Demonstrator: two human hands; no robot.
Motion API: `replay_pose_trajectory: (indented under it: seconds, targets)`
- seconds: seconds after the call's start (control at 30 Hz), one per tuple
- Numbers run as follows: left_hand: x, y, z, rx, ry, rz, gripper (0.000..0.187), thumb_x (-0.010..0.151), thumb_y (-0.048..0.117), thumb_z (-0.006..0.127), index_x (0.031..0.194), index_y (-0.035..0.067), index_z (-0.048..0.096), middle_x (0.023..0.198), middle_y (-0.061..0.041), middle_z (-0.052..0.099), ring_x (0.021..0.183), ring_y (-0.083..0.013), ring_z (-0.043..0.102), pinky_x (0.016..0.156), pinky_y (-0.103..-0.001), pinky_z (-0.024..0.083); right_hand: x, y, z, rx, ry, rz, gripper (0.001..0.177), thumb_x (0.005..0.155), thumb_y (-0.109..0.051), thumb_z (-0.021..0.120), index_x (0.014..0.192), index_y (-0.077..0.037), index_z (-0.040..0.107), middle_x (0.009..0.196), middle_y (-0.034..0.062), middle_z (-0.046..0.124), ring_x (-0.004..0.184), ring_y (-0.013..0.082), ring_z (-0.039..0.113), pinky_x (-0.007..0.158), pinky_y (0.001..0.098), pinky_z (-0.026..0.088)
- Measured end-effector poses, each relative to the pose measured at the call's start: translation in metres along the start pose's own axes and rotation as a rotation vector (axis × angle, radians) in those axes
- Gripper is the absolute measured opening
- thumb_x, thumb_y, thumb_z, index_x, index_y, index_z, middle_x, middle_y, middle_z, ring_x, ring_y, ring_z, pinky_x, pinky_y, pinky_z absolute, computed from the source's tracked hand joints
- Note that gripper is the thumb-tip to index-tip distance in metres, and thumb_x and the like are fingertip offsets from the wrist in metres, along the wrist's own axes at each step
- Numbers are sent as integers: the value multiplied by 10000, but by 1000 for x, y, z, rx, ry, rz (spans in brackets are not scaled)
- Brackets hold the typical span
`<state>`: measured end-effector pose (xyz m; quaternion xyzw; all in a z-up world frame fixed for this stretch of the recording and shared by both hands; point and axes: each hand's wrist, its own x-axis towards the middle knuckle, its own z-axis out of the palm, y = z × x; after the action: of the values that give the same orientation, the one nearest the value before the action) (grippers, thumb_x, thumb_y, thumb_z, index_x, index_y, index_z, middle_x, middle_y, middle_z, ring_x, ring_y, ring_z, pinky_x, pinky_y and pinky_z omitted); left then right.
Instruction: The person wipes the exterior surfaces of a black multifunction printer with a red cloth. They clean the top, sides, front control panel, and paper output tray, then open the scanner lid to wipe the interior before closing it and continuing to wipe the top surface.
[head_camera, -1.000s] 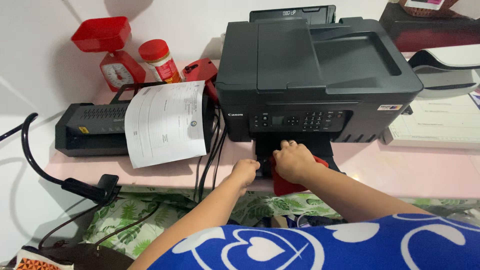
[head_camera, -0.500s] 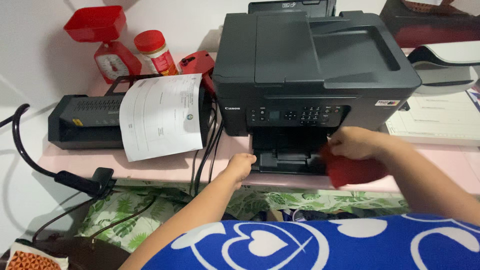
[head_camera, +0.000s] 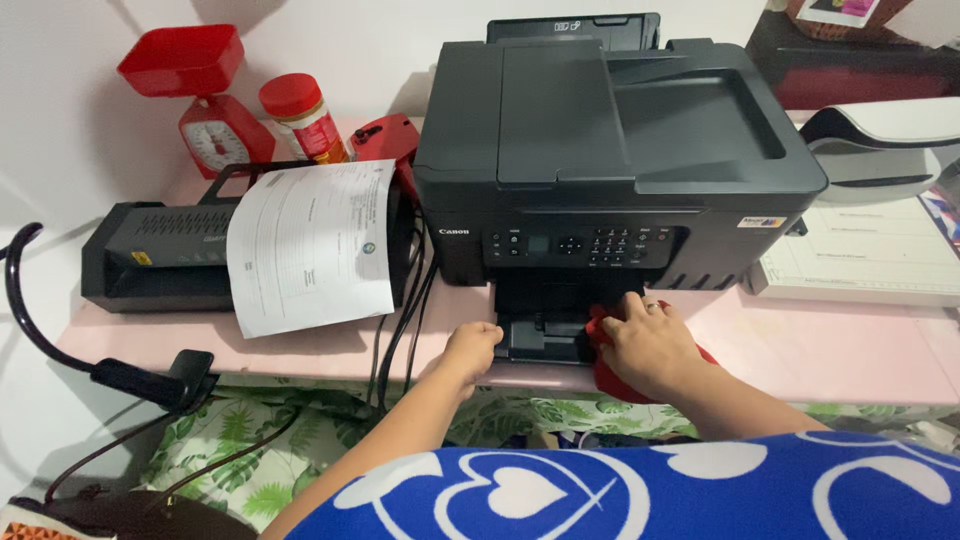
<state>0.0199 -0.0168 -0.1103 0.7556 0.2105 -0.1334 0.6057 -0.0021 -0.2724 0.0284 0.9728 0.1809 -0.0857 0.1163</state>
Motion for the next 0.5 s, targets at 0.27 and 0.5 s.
replay_pose_trajectory:
  seconds: [0.27,0.5]
  targets:
    - [6,-7,2,16,6,39,320,950,297,631,1105,45,754,1014,-146,745,978,-267,653,898,-448,524,7,-6,2,29,-11,44,409,938,-435,586,1267,-199,639,1219,135,586,1161,308,617,983,443,486]
    - [12,-9,-3,-33,-34,12,382,952,304,632,1228,53,708,1254,-141,717,1222,-264,618,1040,-454,455,30,8,-13,3,-92,-7,376,913,-412,644,1218,-203,716,1248,132,600,1199,301,605,967,427,518]
